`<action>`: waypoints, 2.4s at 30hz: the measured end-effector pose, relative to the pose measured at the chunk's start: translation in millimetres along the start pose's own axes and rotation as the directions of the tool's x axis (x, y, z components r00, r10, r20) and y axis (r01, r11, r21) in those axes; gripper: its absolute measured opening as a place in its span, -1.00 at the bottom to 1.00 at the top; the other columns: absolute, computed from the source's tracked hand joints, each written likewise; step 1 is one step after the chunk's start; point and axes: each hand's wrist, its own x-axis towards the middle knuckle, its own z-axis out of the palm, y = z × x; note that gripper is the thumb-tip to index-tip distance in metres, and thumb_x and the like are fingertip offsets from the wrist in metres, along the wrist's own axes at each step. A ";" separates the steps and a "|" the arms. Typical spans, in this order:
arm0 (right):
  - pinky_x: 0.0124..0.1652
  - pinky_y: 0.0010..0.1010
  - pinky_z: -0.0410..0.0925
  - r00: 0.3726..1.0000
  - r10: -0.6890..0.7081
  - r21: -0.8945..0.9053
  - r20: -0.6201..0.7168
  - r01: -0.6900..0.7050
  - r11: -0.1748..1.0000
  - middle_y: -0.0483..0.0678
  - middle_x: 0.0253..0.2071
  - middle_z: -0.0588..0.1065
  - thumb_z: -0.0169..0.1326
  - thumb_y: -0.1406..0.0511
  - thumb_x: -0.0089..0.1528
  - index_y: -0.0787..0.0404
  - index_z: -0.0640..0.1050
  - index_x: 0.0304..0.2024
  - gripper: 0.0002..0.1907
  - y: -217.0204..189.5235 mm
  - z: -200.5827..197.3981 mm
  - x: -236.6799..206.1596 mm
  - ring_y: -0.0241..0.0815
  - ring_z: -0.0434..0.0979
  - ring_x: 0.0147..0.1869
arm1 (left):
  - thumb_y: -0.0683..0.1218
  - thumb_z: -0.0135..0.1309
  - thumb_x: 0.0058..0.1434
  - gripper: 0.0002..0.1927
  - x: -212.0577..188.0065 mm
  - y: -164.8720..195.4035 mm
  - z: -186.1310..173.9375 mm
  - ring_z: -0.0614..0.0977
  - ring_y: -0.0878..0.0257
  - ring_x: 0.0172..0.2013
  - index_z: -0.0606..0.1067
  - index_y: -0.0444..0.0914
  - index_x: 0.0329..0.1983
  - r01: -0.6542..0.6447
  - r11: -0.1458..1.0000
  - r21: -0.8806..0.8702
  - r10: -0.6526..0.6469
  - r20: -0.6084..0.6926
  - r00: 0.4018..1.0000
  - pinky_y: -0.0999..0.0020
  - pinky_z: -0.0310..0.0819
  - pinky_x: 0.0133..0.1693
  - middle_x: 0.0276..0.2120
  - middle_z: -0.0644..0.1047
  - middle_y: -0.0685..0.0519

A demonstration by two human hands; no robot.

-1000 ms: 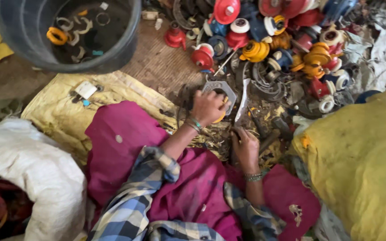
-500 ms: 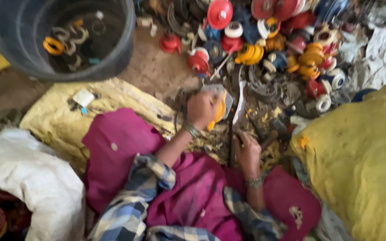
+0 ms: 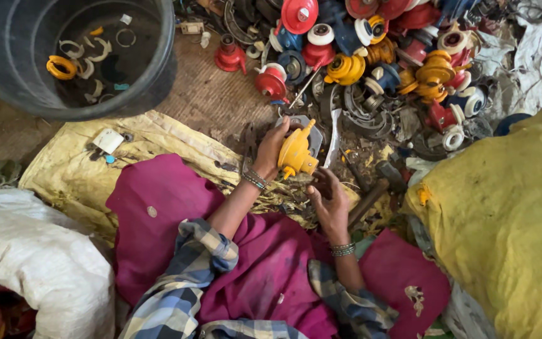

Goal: The person sits on the floor and uses a hammer and metal tool to break apart yellow plastic objects. They repeatedly strike the objects, remove broken pieces, and place them into a nearby bucket.

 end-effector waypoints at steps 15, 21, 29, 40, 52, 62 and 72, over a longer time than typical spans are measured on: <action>0.12 -0.29 0.51 0.927 -0.369 -0.381 -0.068 0.317 0.868 0.10 0.19 0.52 0.31 0.44 0.15 0.24 0.52 0.13 -0.52 -10.1 3.2 -1.2 -0.05 0.59 0.21 | 0.37 -0.16 0.41 -0.38 5.6 -35.9 -9.1 0.58 0.37 -0.39 0.56 -0.26 -0.21 0.159 0.967 0.200 -0.153 -0.044 0.987 0.48 0.47 -0.31 -0.39 0.57 0.11; -0.02 -0.35 0.52 0.954 -0.282 -0.395 -0.098 0.223 0.891 0.06 0.04 0.57 0.34 0.43 0.13 0.25 0.57 0.05 -0.57 -4.3 0.2 -3.5 -0.11 0.64 0.03 | 0.37 -0.09 0.41 -0.45 6.8 -48.4 -20.8 0.55 0.42 -0.34 0.47 -0.19 -0.07 0.271 0.934 0.232 -0.273 -0.027 0.962 0.46 0.44 -0.28 -0.31 0.55 0.16; 0.00 -0.33 0.53 0.932 -0.358 -0.408 -0.064 0.303 0.861 0.12 0.07 0.56 0.33 0.48 0.13 0.27 0.56 0.06 -0.56 -0.9 1.5 -3.0 -0.06 0.64 0.08 | 0.27 0.04 0.31 -0.29 4.5 -29.2 -8.7 0.59 0.47 0.01 0.35 -0.26 0.37 0.257 0.912 0.320 -0.277 0.018 0.961 0.49 0.50 0.02 0.14 0.54 0.15; -0.27 0.04 0.44 0.994 0.109 -0.838 0.007 -0.054 0.543 0.37 -0.06 0.50 0.38 0.16 0.05 0.28 0.30 0.26 -0.17 31.1 -5.8 4.9 0.37 0.57 -0.18 | 0.08 0.11 0.41 -0.60 -4.6 4.9 -30.2 0.50 0.28 -0.34 0.56 -0.35 -0.35 -0.301 0.750 0.589 0.557 -0.317 0.768 0.31 0.42 -0.21 -0.37 0.55 -0.01; -0.22 0.10 0.34 0.975 0.093 -0.549 -0.199 -0.190 0.814 0.32 -0.35 0.51 -0.03 0.18 0.42 0.40 0.41 -0.10 -0.66 36.0 -1.7 -0.4 0.33 0.53 -0.24 | 0.08 -0.06 0.44 -0.55 -20.0 15.5 -31.5 0.58 0.14 -0.17 0.57 -0.44 -0.07 -0.286 0.857 0.429 0.500 -0.556 0.664 0.21 0.46 -0.05 -0.13 0.63 -0.15; -0.50 -0.02 0.33 0.984 -0.096 -0.554 -0.150 -0.003 0.833 0.24 -0.46 0.50 -0.05 0.20 0.40 0.31 0.36 0.01 -0.70 3.9 56.8 -32.6 0.17 0.50 -0.49 | 0.23 -0.31 0.45 -0.37 -39.1 17.6 -27.2 0.61 -0.21 0.02 0.54 -0.35 0.08 -0.023 0.793 0.609 0.500 -0.628 0.596 0.09 0.42 0.05 0.01 0.60 -0.30; -0.48 0.05 0.34 0.983 -0.178 -0.672 -0.049 0.099 0.734 0.25 -0.43 0.51 -0.04 0.23 0.39 0.27 0.34 0.03 -0.73 30.5 66.9 -29.0 0.27 0.52 -0.45 | 0.28 -0.24 0.42 -0.37 -37.6 16.1 -26.1 0.64 -0.26 -0.14 0.60 -0.32 -0.02 0.060 0.789 0.611 0.489 -0.685 0.540 0.01 0.48 -0.10 -0.16 0.63 -0.31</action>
